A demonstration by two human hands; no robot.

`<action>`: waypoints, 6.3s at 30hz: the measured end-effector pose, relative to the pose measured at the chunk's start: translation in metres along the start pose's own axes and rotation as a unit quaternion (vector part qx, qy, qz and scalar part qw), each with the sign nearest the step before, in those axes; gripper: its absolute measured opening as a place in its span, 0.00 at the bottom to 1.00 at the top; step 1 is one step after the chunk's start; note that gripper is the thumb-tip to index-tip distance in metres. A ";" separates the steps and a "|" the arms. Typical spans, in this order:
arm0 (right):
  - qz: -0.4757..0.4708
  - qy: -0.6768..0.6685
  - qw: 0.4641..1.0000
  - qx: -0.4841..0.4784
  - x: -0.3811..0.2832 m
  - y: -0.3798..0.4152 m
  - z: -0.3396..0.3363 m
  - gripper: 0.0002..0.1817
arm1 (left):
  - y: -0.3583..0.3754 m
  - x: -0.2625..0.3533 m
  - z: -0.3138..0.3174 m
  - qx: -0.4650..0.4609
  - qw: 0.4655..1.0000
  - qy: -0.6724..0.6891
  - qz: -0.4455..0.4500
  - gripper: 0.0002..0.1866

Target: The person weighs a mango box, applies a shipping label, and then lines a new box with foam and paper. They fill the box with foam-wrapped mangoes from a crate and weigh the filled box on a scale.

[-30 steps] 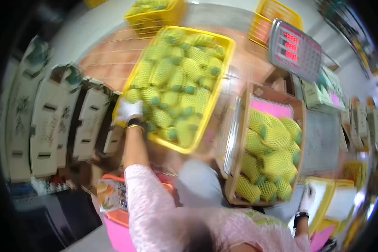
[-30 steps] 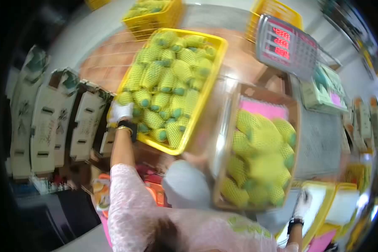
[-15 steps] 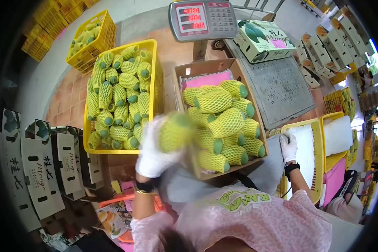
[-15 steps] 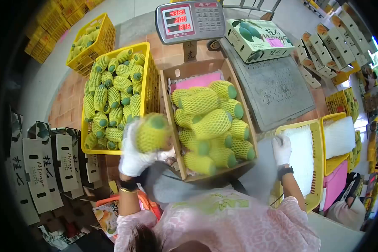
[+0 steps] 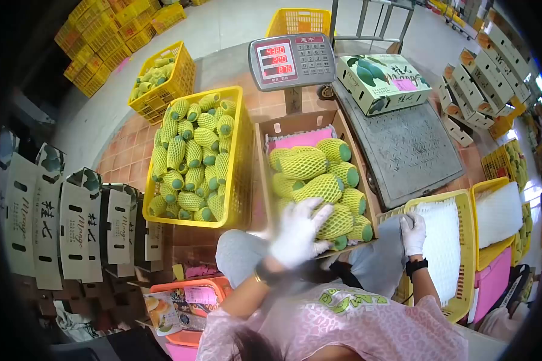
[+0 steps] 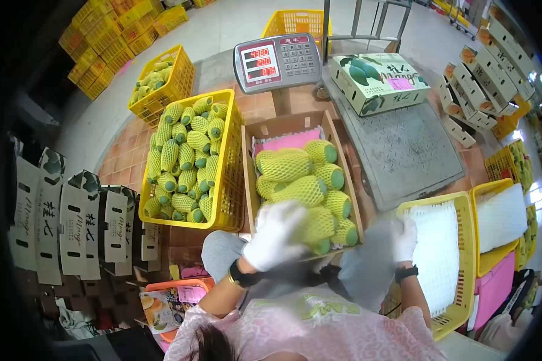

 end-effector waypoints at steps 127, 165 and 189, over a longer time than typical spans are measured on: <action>0.076 -0.034 0.996 -0.026 0.017 -0.013 -0.002 0.11 | 0.020 -0.654 0.068 0.276 0.522 0.508 -0.627 0.49; 0.020 -0.042 0.999 0.013 -0.002 0.009 -0.011 0.13 | -0.194 -0.089 0.051 -0.307 0.938 0.030 -0.155 0.39; -0.016 -0.041 0.999 0.025 -0.009 0.017 -0.006 0.14 | 0.197 -0.148 0.028 0.004 0.868 -0.061 -0.492 0.41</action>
Point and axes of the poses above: each hand's wrist, its own y-axis away from the middle knuckle, its own z-axis out of the palm, x = y × z, the point moved 9 cm from there along -y, towards the middle knuckle, and after that the axes turned 15 degrees about -x, right-handed, at the moved point
